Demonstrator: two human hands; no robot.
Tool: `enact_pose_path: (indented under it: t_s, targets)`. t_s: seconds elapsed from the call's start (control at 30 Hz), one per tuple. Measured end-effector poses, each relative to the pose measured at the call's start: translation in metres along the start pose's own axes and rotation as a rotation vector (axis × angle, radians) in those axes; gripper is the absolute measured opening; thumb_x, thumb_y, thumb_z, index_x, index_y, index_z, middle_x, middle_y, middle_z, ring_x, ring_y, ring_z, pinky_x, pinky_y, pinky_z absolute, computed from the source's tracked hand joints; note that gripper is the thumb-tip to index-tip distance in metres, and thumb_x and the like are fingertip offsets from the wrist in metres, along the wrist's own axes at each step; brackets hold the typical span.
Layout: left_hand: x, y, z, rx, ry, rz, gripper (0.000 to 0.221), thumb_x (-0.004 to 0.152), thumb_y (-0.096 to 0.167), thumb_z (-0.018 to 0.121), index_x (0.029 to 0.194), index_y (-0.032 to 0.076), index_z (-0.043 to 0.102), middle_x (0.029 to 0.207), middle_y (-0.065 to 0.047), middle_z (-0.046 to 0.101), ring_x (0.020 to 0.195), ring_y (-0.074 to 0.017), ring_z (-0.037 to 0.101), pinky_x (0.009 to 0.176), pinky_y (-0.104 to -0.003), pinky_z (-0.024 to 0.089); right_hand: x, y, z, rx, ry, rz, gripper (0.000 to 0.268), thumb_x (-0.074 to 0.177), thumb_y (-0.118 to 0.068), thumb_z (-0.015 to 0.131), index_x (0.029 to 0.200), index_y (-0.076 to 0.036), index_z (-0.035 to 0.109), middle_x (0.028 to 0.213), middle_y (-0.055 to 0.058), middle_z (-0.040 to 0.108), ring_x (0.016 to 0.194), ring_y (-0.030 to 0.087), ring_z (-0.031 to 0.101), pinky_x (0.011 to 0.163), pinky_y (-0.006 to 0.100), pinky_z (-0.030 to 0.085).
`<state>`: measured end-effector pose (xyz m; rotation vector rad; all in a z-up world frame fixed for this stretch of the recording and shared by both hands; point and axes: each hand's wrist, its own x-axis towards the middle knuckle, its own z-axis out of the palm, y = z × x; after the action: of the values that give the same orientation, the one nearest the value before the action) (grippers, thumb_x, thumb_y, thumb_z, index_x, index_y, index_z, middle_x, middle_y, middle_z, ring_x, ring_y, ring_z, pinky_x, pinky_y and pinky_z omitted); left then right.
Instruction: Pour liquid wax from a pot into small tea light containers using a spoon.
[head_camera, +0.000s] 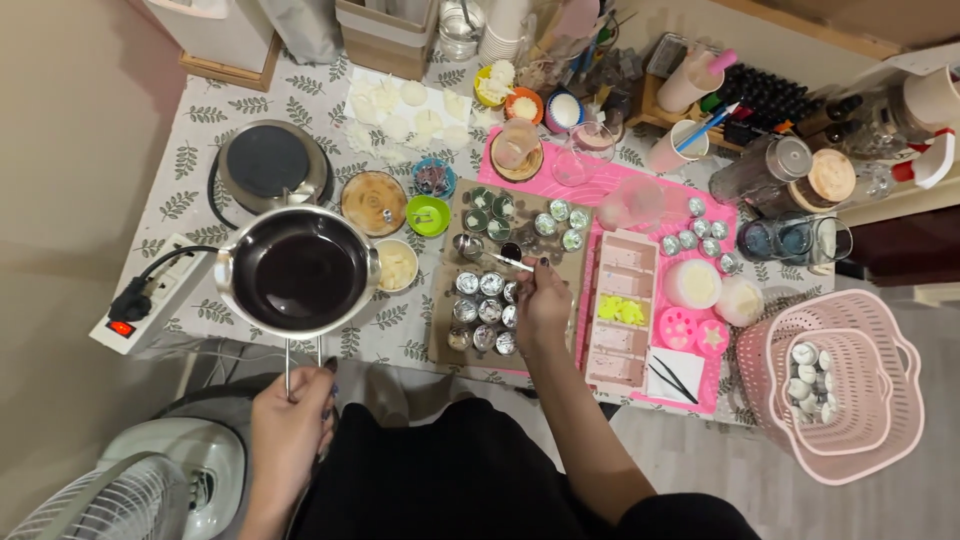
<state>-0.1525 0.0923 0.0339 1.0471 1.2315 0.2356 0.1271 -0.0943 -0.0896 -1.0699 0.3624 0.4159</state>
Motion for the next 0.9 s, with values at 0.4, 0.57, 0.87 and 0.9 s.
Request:
enact_pose_path:
  t_s: [0.4,0.57,0.87,0.9]
  targets:
    - [0.003,-0.016,-0.012,0.066,-0.169,-0.027,0.020,0.093,0.015,0.064,0.081,0.000,0.068,0.056,0.002,0.052,0.041,-0.0066,0.041,0.038,-0.025,0.029,-0.123,-0.037,0.107,-0.558,-0.350,-0.167,0.023,0.107,-0.017,0.052,0.108,-0.004,0.072,0.078,0.000,0.062,0.067,0.006,0.049,0.060,0.023,0.039]
    - [0.001,-0.012,-0.014,0.111,-0.160,0.016,0.021,0.092,0.014,0.064,0.077,-0.001,0.067,0.051,0.002,0.049,0.039,-0.0065,0.040,0.038,-0.026,0.029,-0.162,-0.033,0.128,-0.928,-0.563,-0.518,0.021,0.105,-0.012,0.052,0.114,-0.007,0.071,0.086,0.005,0.065,0.074,0.012,0.061,0.066,0.029,0.050]
    - [0.002,-0.007,-0.020,0.064,-0.165,0.016,0.020,0.092,0.012,0.065,0.076,-0.001,0.066,0.050,0.002,0.049,0.038,-0.0069,0.039,0.036,-0.027,0.028,-0.191,0.014,0.119,-1.117,-0.879,-0.906,0.041,0.094,0.001,0.068,0.133,-0.006,0.061,0.098,0.011,0.057,0.092,0.029,0.058,0.083,0.038,0.050]
    - [0.001,-0.004,-0.020,0.071,-0.166,0.025,0.021,0.093,0.013,0.065,0.076,-0.001,0.066,0.050,0.002,0.050,0.038,-0.0066,0.040,0.037,-0.026,0.028,-0.192,0.019,0.119,-1.122,-0.882,-0.923,0.044,0.093,0.001,0.069,0.136,-0.006,0.060,0.099,0.011,0.056,0.093,0.029,0.058,0.083,0.038,0.050]
